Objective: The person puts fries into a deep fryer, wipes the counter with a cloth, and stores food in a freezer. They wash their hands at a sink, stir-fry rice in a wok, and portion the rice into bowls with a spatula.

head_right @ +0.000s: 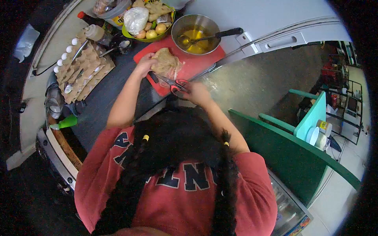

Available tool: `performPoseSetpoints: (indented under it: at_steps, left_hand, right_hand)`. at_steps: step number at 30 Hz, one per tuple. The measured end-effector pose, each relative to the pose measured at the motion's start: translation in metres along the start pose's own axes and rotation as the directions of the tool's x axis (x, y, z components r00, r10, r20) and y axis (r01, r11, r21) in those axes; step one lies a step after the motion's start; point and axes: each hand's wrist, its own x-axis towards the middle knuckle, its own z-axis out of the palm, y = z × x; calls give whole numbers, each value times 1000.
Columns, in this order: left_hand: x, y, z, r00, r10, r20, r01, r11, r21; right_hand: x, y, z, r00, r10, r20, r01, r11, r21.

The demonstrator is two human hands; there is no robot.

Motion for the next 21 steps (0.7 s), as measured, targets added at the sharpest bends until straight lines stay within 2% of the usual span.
performPoseSetpoints:
  at_steps: [1,2,3,4,5,6,7,11,13,15,17,19,21]
  left_hand:
    - [-8,5,-1,1000,-1,0,1,1000,-1]
    - [-17,11,-2,999,8,44,-1,988,-157]
    - [-25,15,-3,996,24,86,4,951,-309]
    - [-32,18,-5,996,23,85,4,952,-307]
    - [-38,21,-8,990,78,119,-17,894,-447]
    - [-44,20,-11,980,136,143,-29,815,-578]
    - [-49,18,-15,981,132,140,-27,817,-576]
    - [-71,10,-37,977,209,-36,-179,719,-671]
    - [-82,9,-50,970,225,-91,-226,694,-683]
    - [-95,10,-62,958,270,-98,-258,657,-708]
    - [-114,21,-67,960,256,-110,-257,664,-702]
    - [-124,28,-75,953,233,-196,-304,681,-666]
    - [-136,38,-75,953,211,-217,-302,704,-642]
  right_hand:
    - [-13,5,-8,1000,19,13,-20,999,41]
    - [-25,14,-12,1000,19,13,-20,999,42]
    - [-38,24,-13,992,119,34,-121,990,74]
    - [-49,30,-15,975,215,59,-220,970,103]
    - [-60,36,-16,975,214,59,-219,970,106]
    - [-70,38,-17,976,218,-28,-210,964,160]
    - [-76,40,-18,968,225,-112,-198,956,215]
    - [-76,41,-17,935,340,-99,-316,927,201]
    - [-62,40,-7,917,335,-216,-298,936,187]
    - [-41,39,1,928,319,-194,-297,945,135]
    - [-16,34,9,945,156,-288,-113,981,159]
    - [14,30,14,960,63,-272,-51,997,52]
    - [37,-2,-1,940,-83,-332,110,992,62]
